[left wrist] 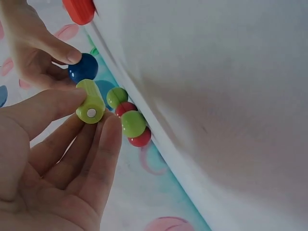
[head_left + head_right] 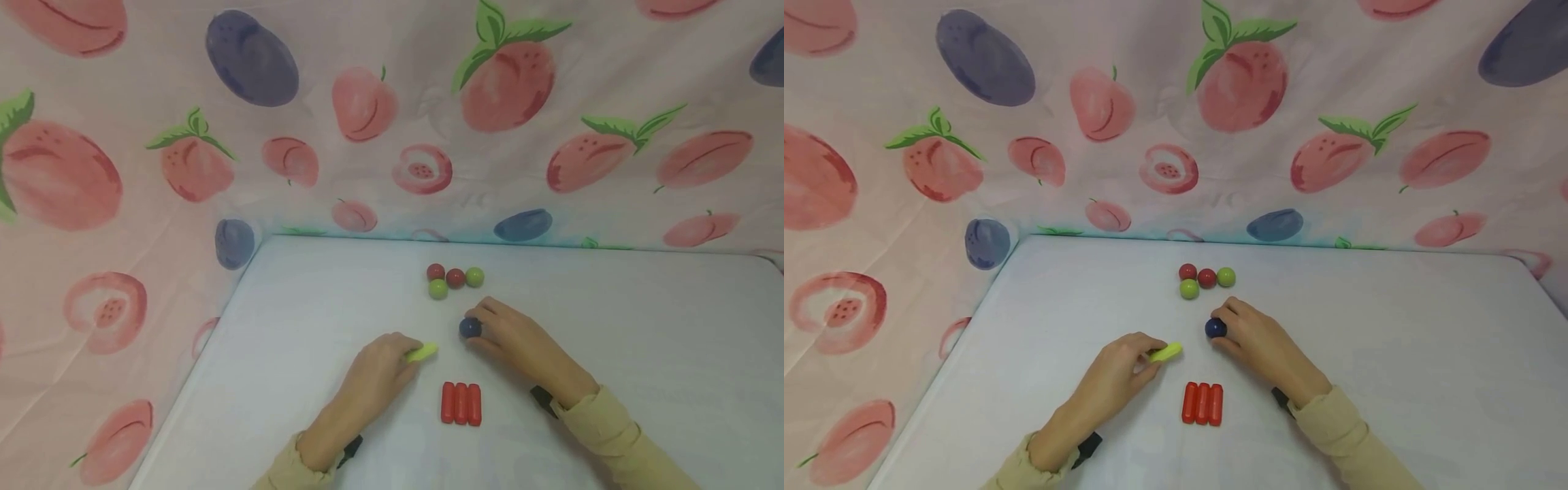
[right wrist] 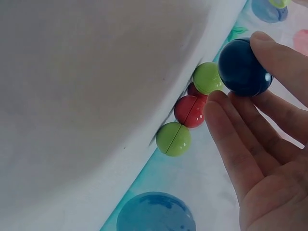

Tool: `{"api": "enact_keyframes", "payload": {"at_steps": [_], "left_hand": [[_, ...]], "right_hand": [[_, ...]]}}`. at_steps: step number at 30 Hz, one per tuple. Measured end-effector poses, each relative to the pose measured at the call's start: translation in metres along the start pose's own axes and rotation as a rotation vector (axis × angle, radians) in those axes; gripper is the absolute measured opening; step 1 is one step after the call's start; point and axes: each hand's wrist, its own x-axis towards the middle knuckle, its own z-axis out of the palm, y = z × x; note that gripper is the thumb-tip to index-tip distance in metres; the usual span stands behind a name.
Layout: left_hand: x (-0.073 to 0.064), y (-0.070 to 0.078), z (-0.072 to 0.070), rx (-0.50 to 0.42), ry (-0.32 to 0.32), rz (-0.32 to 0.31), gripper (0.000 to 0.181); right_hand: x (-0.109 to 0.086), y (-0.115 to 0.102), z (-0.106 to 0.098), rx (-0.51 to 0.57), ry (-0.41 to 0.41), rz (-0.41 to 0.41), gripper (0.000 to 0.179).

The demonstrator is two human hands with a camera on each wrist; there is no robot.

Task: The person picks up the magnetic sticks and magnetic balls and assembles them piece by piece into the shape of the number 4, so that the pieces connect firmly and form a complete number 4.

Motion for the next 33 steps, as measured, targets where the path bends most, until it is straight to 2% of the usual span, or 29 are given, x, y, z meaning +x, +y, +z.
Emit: {"api": "enact_keyframes", "payload": {"at_steps": [4, 10, 19, 33], "left_hand": [[0.003, -0.001, -0.001, -0.013, 0.011, 0.011, 0.029], [0.009, -0.002, -0.002, -0.017, -0.008, 0.008, 0.030], [0.015, -0.004, 0.001, -0.050, -0.014, 0.024, 0.031], [0.021, 0.002, 0.003, -0.046, -0.012, 0.053, 0.028]], "right_hand": [[-0.001, -0.002, -0.001, 0.004, 0.006, -0.005, 0.042], [-0.001, -0.002, -0.002, 0.007, 0.020, -0.027, 0.040], [-0.002, -0.005, -0.002, 0.050, 0.001, -0.028, 0.040], [-0.004, -0.010, -0.003, 0.074, 0.026, -0.081, 0.036]]}}
